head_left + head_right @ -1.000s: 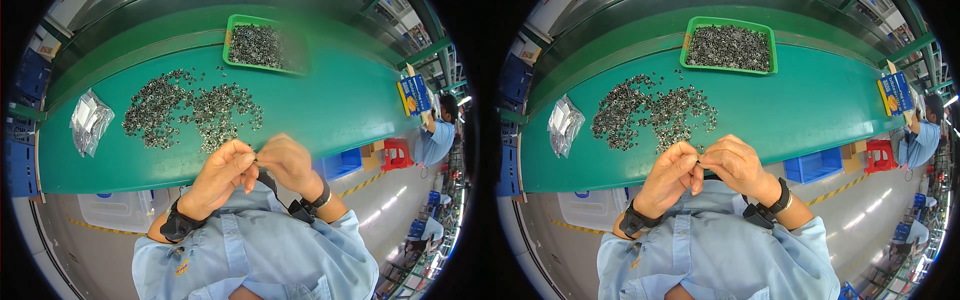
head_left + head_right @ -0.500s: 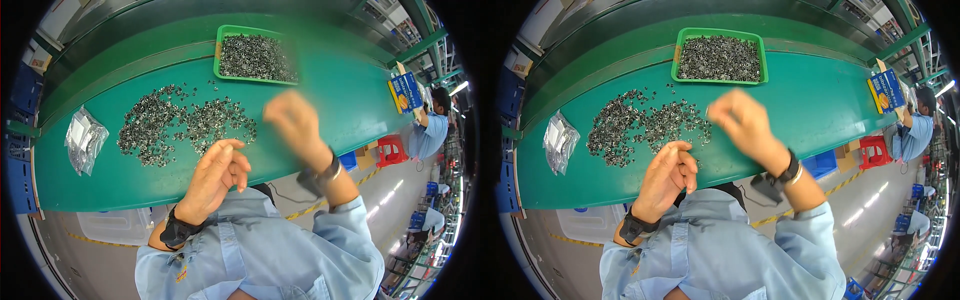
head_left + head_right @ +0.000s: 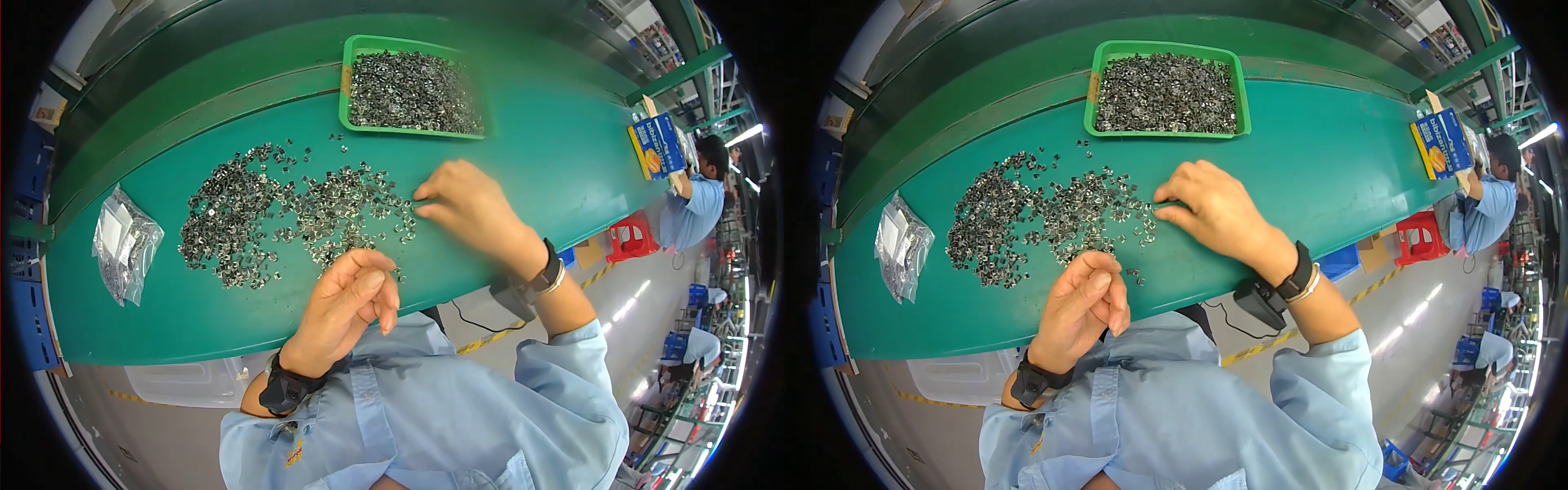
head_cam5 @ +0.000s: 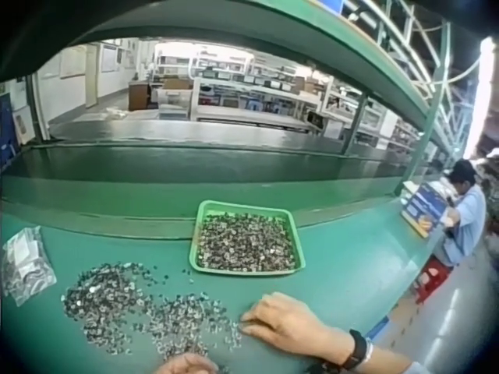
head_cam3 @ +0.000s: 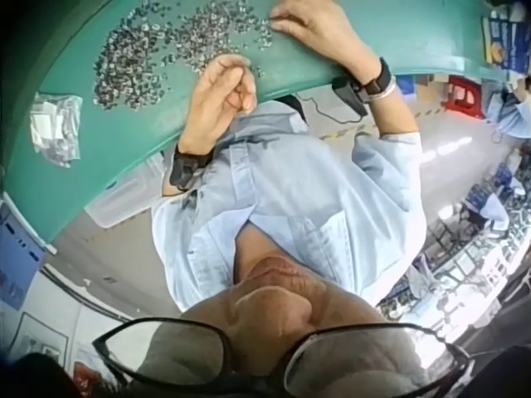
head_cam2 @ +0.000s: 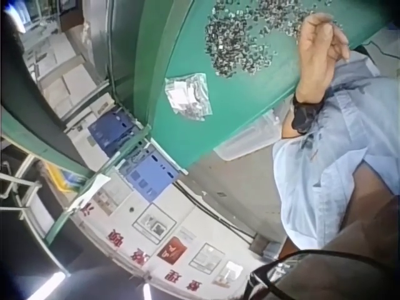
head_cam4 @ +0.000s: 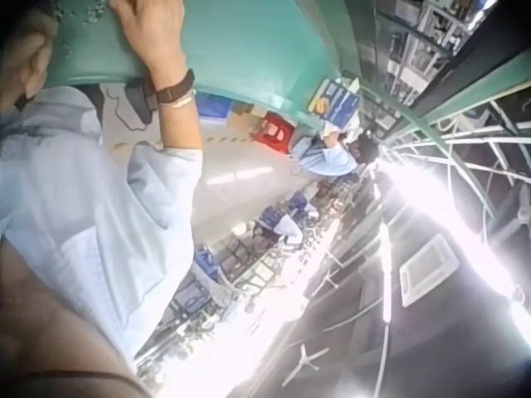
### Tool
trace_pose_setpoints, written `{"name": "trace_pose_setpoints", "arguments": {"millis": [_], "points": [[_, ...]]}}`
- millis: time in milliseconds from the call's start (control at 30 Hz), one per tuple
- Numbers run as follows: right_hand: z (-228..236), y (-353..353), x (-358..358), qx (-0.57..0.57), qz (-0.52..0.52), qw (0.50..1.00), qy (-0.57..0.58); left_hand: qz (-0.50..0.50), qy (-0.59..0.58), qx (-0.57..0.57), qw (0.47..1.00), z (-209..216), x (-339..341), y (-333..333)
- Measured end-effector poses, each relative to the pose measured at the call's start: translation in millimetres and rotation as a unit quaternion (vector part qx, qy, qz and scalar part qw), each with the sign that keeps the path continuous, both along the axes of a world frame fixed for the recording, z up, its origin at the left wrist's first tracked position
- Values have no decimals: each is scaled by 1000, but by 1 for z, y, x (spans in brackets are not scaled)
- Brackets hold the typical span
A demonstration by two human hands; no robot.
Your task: The person picks up a metal clip from the table, inspects it with both hands, and places it into a green tray. This process is repeated for several other clips.
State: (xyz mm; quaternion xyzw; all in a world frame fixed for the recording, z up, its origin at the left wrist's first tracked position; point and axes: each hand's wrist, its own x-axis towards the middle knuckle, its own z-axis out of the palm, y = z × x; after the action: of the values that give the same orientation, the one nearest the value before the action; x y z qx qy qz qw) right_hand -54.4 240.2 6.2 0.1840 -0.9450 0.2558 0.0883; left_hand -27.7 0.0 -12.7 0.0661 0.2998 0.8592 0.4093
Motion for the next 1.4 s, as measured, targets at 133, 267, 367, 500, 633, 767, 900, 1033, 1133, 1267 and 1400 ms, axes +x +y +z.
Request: {"name": "trace_pose_setpoints", "arguments": {"millis": [133, 267, 367, 500, 633, 767, 900, 1033, 1133, 1267, 1400], "points": [[-1, -10, 5, 32, -1, 999, 3, 4, -4, 8, 1000, 1, 0, -1], [-2, -11, 13, -48, -16, 999, -5, 17, -1, 5, 1000, 3, 3, 1], [3, -20, 23, -131, -15, 991, -7, 26, 9, -8, 1000, 3, 4, 2], [31, -36, 37, -128, 18, 992, 12, 54, 44, -102, 992, 11, 8, 6], [57, -48, 44, 70, 91, 992, 51, 59, 131, -201, 969, 23, 9, 9], [66, -55, 48, 155, 158, 971, 87, 63, 174, -225, 957, 16, 13, 7], [63, -57, 49, 120, 151, 977, 90, 42, 93, -143, 984, 13, 12, 2], [44, -56, 54, -8, 97, 993, 73, 24, 41, -37, 998, 11, 13, -1], [29, -56, 59, -137, 77, 980, 120, 21, 38, -18, 999, 6, 14, -1], [21, -58, 63, -178, 59, 977, 105, 20, 45, -25, 998, 4, 14, -1], [18, -56, 64, -194, 55, 973, 112, 33, 43, -59, 997, 9, 18, 1]]}}
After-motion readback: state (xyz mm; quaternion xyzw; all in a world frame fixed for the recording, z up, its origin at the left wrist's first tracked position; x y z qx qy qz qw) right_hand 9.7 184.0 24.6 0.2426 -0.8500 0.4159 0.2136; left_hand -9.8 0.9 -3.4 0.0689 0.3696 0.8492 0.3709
